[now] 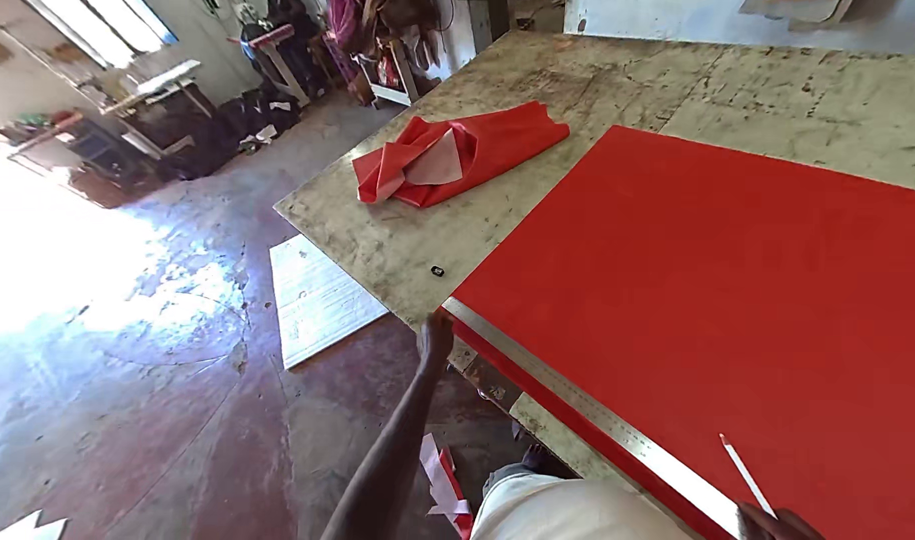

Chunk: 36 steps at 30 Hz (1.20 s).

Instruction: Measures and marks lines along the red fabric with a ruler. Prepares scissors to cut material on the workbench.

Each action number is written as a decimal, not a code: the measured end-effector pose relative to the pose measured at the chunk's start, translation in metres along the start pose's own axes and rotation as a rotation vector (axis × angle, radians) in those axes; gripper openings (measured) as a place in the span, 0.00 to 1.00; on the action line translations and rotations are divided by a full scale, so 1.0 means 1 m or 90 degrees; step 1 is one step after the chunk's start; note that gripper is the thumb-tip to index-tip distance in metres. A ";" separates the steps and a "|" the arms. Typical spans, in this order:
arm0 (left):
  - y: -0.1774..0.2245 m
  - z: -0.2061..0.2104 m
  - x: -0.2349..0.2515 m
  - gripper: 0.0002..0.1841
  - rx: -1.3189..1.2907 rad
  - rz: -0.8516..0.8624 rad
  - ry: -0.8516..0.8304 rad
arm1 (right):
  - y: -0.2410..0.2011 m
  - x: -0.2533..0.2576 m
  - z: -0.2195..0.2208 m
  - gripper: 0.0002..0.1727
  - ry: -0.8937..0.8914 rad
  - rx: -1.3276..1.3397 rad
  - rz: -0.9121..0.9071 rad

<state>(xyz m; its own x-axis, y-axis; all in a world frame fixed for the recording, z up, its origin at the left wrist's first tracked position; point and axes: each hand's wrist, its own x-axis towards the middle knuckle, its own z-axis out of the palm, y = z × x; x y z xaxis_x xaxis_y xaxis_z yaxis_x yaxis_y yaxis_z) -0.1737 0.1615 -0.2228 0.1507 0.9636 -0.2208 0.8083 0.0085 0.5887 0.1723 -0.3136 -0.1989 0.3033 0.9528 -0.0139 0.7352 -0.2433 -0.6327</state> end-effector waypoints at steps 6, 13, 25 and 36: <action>-0.040 -0.010 0.059 0.16 0.142 0.103 0.041 | 0.005 0.005 0.002 0.25 -0.013 -0.010 0.002; -0.042 -0.009 0.060 0.16 0.084 0.095 0.049 | 0.009 0.006 0.009 0.25 -0.001 0.001 -0.008; -0.039 -0.016 0.065 0.15 0.092 0.089 -0.004 | 0.011 0.013 0.025 0.27 0.003 0.007 -0.026; -0.036 -0.014 0.071 0.21 0.065 0.034 -0.008 | 0.015 0.008 0.048 0.27 0.064 -0.059 -0.007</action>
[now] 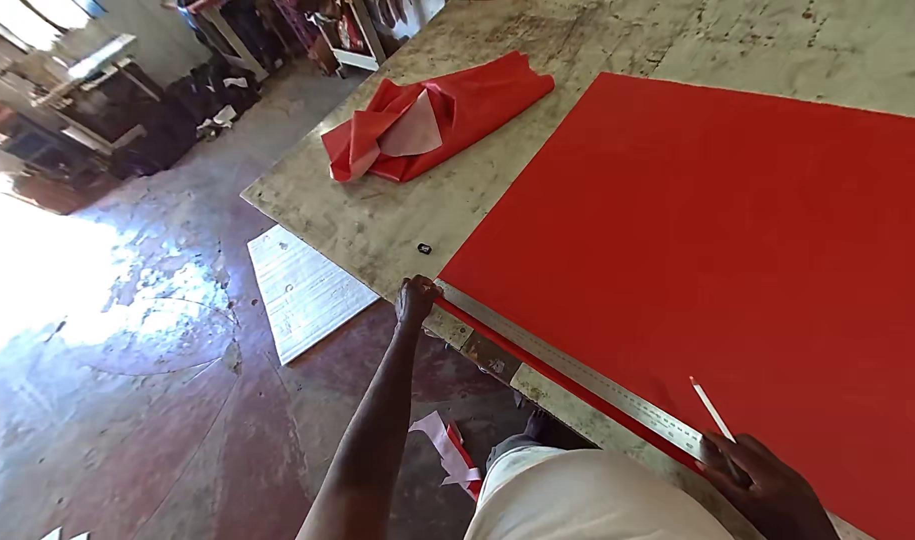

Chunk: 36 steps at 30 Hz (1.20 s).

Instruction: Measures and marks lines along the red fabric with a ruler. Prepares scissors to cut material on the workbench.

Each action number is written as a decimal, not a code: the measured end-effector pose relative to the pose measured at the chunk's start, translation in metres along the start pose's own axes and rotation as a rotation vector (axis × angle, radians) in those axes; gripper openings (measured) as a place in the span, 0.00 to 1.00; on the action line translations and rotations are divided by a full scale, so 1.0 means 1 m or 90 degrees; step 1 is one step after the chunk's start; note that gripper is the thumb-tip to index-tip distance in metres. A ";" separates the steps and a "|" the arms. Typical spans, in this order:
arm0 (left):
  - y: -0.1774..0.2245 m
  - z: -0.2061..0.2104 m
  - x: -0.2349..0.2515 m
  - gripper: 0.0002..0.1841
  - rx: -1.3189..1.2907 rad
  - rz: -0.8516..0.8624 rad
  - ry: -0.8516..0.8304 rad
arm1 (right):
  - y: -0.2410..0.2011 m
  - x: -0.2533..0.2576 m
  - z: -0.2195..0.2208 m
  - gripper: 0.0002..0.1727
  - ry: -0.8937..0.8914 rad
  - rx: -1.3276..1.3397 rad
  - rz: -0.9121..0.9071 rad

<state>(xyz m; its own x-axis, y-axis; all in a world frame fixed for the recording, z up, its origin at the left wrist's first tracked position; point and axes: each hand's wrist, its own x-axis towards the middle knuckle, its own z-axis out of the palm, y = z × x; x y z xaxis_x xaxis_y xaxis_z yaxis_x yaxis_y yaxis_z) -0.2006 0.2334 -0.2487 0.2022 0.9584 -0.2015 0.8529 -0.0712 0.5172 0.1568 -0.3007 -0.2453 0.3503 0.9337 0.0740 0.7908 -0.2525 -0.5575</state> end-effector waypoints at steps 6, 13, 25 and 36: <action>0.005 -0.002 -0.012 0.20 -0.003 0.114 -0.030 | -0.008 -0.010 0.011 0.24 0.029 -0.042 0.099; 0.008 0.000 -0.014 0.22 0.025 0.135 -0.010 | -0.011 -0.027 0.029 0.21 0.157 -0.042 0.155; 0.005 0.005 -0.013 0.23 0.037 0.136 0.006 | -0.013 -0.038 0.045 0.23 0.226 0.010 0.224; 0.001 0.007 -0.010 0.24 0.058 0.132 0.018 | -0.077 -0.076 0.019 0.18 0.522 0.430 0.244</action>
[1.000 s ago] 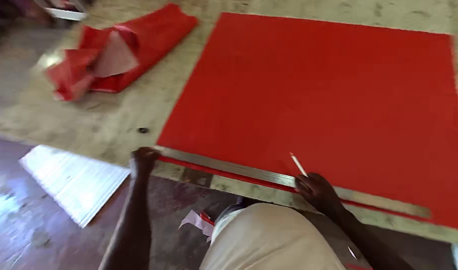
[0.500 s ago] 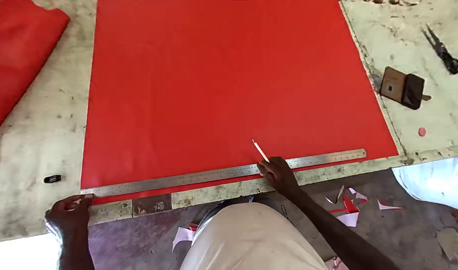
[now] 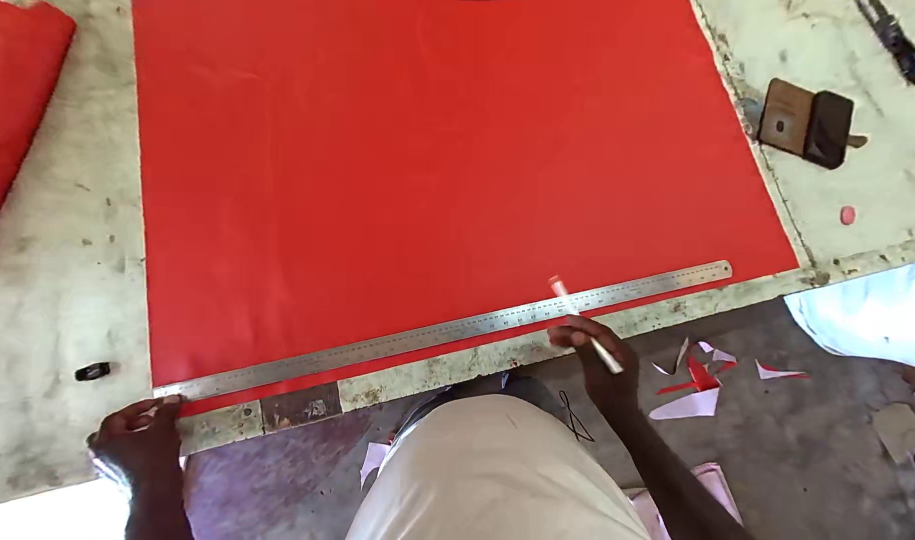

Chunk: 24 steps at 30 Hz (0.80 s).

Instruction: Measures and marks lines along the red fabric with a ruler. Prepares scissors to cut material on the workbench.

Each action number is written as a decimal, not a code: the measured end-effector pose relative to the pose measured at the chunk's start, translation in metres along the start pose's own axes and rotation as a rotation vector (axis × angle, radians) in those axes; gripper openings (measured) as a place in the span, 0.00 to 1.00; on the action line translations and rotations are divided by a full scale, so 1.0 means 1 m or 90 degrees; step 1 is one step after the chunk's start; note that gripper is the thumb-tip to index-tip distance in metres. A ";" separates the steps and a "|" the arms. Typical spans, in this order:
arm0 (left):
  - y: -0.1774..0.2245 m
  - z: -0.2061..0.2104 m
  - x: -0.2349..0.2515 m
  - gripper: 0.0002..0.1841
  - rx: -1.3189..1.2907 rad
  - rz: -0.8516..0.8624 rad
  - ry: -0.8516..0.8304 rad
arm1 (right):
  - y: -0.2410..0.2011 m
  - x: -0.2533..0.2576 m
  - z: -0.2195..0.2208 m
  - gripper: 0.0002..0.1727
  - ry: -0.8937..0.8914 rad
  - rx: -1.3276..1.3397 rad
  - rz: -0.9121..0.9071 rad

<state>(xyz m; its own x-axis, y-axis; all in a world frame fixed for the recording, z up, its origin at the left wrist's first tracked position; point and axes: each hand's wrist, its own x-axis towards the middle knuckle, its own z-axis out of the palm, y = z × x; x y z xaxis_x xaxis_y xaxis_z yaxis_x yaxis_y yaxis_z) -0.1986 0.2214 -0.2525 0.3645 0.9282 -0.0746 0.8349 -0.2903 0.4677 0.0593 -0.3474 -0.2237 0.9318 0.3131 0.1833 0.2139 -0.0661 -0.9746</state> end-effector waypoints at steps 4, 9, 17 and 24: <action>0.000 0.008 -0.003 0.24 0.023 -0.011 0.024 | 0.000 -0.004 0.002 0.21 -0.007 0.147 0.079; 0.004 0.010 -0.006 0.27 0.034 0.008 0.048 | 0.019 0.005 0.016 0.08 0.068 0.159 0.199; 0.002 0.013 -0.010 0.24 0.029 0.021 0.070 | 0.045 0.025 0.016 0.14 -0.134 -0.003 0.093; 0.003 0.010 -0.008 0.23 -0.023 0.014 0.057 | 0.056 0.028 0.028 0.04 -0.119 -0.042 0.052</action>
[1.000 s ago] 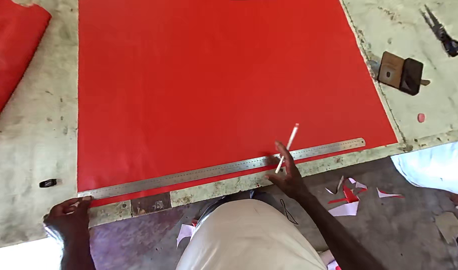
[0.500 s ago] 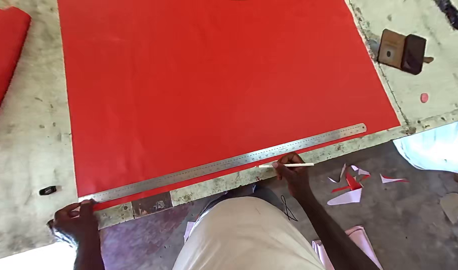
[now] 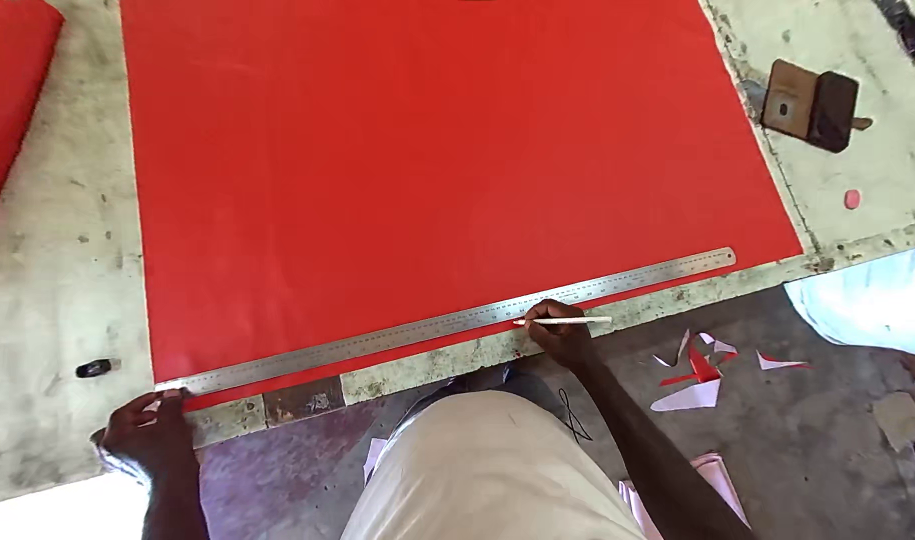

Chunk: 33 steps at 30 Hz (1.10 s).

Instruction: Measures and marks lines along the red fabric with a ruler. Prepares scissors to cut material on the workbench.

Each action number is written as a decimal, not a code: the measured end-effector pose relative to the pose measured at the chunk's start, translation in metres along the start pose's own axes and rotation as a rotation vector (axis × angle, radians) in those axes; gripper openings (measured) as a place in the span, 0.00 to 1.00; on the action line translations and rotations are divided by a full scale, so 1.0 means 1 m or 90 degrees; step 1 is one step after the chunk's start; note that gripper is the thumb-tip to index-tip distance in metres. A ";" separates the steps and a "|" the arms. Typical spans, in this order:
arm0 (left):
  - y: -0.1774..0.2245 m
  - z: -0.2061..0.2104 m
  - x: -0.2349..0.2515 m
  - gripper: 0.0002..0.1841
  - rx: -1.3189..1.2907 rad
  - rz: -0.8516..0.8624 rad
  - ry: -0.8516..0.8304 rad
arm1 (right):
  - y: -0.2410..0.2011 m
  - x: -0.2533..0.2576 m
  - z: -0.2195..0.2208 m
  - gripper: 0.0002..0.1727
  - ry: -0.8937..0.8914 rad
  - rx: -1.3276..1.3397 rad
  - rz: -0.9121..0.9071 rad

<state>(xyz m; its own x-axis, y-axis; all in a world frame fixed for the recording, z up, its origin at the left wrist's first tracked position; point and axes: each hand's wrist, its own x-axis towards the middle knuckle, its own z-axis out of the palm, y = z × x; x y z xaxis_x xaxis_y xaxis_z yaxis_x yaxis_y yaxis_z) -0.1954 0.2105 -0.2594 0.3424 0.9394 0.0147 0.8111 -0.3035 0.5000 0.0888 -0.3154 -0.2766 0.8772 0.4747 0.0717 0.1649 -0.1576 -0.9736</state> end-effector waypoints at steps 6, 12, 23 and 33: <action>0.005 -0.001 -0.004 0.25 -0.009 -0.001 -0.002 | 0.010 0.001 -0.001 0.07 -0.010 -0.063 -0.061; 0.102 0.041 -0.067 0.24 -0.048 0.321 -0.129 | 0.012 0.000 0.002 0.07 -0.005 -0.082 -0.078; 0.268 0.133 -0.183 0.13 -0.022 0.659 -0.517 | 0.012 0.002 0.004 0.06 -0.006 -0.094 -0.062; 0.277 0.131 -0.181 0.15 0.013 0.591 -0.566 | 0.014 0.002 0.002 0.06 -0.014 -0.078 -0.061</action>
<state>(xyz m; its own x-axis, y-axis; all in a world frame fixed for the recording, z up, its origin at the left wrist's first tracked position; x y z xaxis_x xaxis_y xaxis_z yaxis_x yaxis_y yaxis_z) 0.0294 -0.0648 -0.2371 0.9708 -0.0501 -0.2345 0.1040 -0.7934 0.5998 0.0914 -0.3149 -0.2902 0.8447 0.5116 0.1573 0.3029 -0.2146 -0.9285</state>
